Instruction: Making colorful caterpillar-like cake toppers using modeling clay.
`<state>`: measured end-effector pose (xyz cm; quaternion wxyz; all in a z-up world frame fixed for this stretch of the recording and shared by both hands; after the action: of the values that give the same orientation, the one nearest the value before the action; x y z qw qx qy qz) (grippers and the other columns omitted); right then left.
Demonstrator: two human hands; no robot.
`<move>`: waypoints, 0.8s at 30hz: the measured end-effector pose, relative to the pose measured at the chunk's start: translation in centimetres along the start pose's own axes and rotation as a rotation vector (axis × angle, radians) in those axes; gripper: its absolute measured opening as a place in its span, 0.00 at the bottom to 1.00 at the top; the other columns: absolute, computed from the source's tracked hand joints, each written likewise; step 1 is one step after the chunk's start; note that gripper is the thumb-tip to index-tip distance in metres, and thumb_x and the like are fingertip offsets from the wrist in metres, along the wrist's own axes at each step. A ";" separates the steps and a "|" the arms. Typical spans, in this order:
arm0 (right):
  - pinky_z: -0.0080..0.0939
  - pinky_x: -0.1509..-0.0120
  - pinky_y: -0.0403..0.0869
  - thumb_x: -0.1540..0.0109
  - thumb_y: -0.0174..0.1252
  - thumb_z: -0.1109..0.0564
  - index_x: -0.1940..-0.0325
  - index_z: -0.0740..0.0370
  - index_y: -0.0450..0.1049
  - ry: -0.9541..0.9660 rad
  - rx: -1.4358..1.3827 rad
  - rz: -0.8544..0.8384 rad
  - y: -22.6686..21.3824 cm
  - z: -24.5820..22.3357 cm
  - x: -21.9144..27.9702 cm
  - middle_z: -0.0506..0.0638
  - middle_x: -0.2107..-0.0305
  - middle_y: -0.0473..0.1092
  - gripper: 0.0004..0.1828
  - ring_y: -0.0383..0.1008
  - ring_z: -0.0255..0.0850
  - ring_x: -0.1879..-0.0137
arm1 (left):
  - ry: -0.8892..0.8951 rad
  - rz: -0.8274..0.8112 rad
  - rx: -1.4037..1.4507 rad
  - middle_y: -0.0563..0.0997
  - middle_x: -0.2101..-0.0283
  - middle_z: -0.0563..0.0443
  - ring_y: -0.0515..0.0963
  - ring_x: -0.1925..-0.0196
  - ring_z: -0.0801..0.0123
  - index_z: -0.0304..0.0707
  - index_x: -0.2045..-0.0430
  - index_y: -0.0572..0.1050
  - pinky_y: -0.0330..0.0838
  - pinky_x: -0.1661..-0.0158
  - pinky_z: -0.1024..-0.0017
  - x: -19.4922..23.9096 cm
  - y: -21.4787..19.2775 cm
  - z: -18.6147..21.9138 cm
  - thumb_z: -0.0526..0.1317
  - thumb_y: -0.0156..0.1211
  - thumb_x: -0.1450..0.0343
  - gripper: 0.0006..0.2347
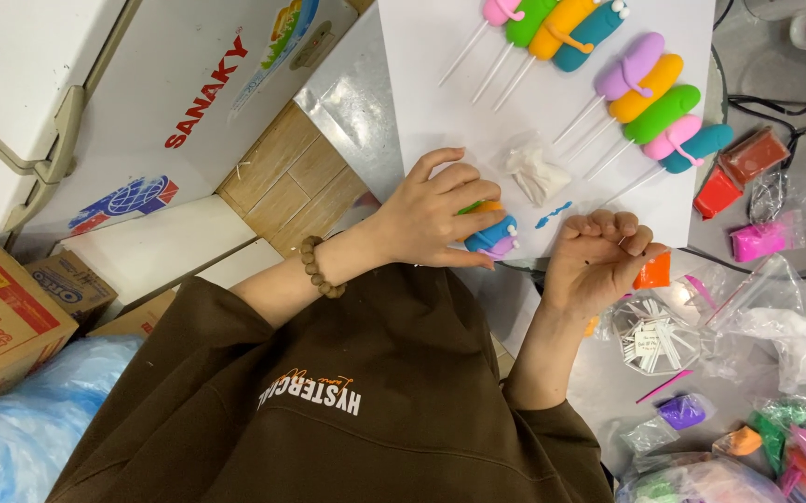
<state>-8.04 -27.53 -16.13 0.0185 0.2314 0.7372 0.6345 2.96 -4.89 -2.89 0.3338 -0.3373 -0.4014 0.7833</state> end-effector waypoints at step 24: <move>0.37 0.37 0.64 0.26 0.50 0.39 0.65 0.50 0.71 0.045 -0.116 -0.034 4.3 1.2 0.8 0.38 0.43 0.71 0.19 0.66 0.35 0.40 | -0.050 0.126 0.088 0.73 0.39 0.54 0.72 0.40 0.62 0.54 0.41 0.75 0.51 0.31 0.52 0.3 -2.3 1.8 0.64 0.64 0.31 0.27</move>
<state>-7.05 -25.75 -12.06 0.0259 0.2030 0.7033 0.6808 1.91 -4.34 -0.14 0.2880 -0.3274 -0.3527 0.8279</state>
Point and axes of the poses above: each hand's wrist, its own x-axis away from the middle knuckle, its own y-axis out of the palm, z = x × y, the point moved 3 cm from there along -x, towards the middle knuckle
